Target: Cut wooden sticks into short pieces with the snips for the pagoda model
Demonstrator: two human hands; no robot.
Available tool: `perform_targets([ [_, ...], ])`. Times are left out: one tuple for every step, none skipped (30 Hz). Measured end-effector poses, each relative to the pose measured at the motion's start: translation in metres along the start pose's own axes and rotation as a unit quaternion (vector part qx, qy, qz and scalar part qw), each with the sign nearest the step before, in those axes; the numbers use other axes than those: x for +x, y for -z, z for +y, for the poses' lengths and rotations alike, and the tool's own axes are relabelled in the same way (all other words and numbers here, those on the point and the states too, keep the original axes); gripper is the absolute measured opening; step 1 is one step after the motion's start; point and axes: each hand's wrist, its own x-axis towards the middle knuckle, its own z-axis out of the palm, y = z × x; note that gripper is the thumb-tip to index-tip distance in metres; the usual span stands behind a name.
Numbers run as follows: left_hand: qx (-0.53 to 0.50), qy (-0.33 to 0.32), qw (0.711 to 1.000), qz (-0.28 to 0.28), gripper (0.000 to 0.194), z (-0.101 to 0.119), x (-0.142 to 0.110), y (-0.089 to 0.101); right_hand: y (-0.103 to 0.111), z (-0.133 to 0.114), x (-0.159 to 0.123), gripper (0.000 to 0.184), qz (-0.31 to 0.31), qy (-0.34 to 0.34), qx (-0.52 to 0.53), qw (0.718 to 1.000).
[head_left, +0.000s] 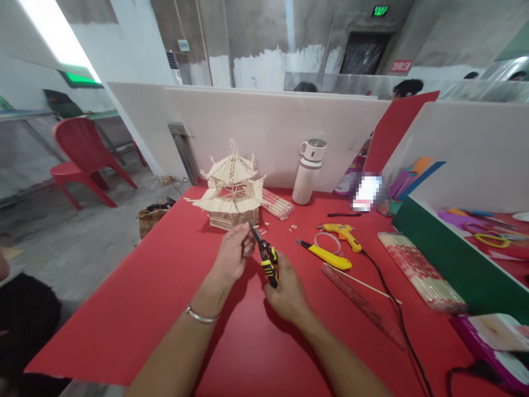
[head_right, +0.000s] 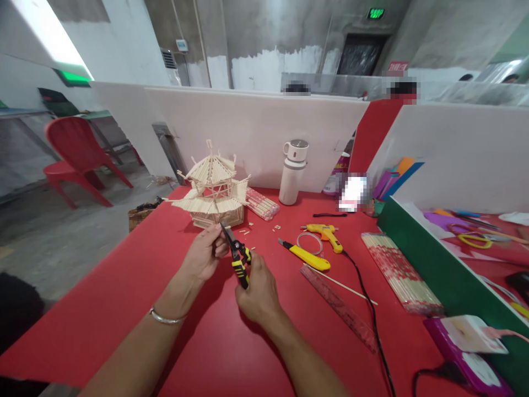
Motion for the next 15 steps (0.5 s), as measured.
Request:
perform_targets([
  [0.004,-0.025,1.0,-0.001,0.04,-0.0005,-0.0003,0.0,-0.0016,-0.0012,-0.0014,0.06,-0.01,-0.002,0.022,1.0],
  [0.01,-0.041,0.999,-0.004,0.039,-0.0009,-0.0005,0.0004,-0.0032,-0.0029,-0.0029,0.058,-0.022,-0.006,0.045,0.999],
  [0.018,-0.047,0.999,-0.008,0.039,-0.0012,-0.0004,0.0011,-0.0045,-0.0048,-0.0045,0.057,-0.033,-0.011,0.065,0.997],
  [0.028,-0.049,0.998,-0.009,0.039,-0.0014,-0.0002,0.0021,-0.0055,-0.0065,-0.0059,0.056,-0.04,-0.015,0.08,0.996],
  [0.039,-0.05,0.998,-0.009,0.038,-0.0015,0.0003,0.0034,-0.006,-0.0079,-0.007,0.054,-0.044,-0.017,0.09,0.995],
  [0.056,-0.057,0.997,-0.007,0.038,-0.0015,0.0008,0.0048,-0.0061,-0.0088,-0.0076,0.053,-0.047,-0.019,0.098,0.994],
  [0.08,-0.071,0.994,-0.004,0.038,-0.0016,0.0013,0.0062,-0.0057,-0.0091,-0.0078,0.052,-0.05,-0.02,0.107,0.993],
  [0.112,-0.09,0.99,-0.002,0.038,-0.0018,0.0018,0.0073,-0.0051,-0.0088,-0.0076,0.051,-0.056,-0.021,0.12,0.991],
  [0.147,-0.109,0.983,-0.003,0.037,-0.002,0.0022,0.008,-0.0042,-0.0082,-0.007,0.051,-0.062,-0.022,0.138,0.988],
  [0.181,-0.126,0.975,-0.006,0.037,-0.0023,0.0024,0.0084,-0.0031,-0.0076,-0.0061,0.05,-0.071,-0.025,0.16,0.984],
  [0.209,-0.138,0.968,-0.009,0.037,-0.0027,0.0024,0.0084,-0.0018,-0.0071,-0.0051,0.051,-0.083,-0.033,0.186,0.978],
  [0.227,-0.146,0.963,-0.012,0.037,-0.003,0.0021,0.008,-0.0004,-0.007,-0.004,0.051,-0.097,-0.047,0.218,0.97],
  [0.239,-0.151,0.959,-0.013,0.037,-0.0032,0.0016,0.0073,0.001,-0.0075,-0.003,0.052,-0.112,-0.066,0.252,0.959],
  [0.248,-0.155,0.956,-0.012,0.036,-0.0034,0.0009,0.0064,0.0023,-0.0086,-0.0021,0.052,-0.127,-0.087,0.286,0.946],
  [0.259,-0.16,0.952,-0.01,0.036,-0.0034,0.0,0.0055,0.0036,-0.01,-0.0013,0.052,-0.142,-0.108,0.316,0.932],
])
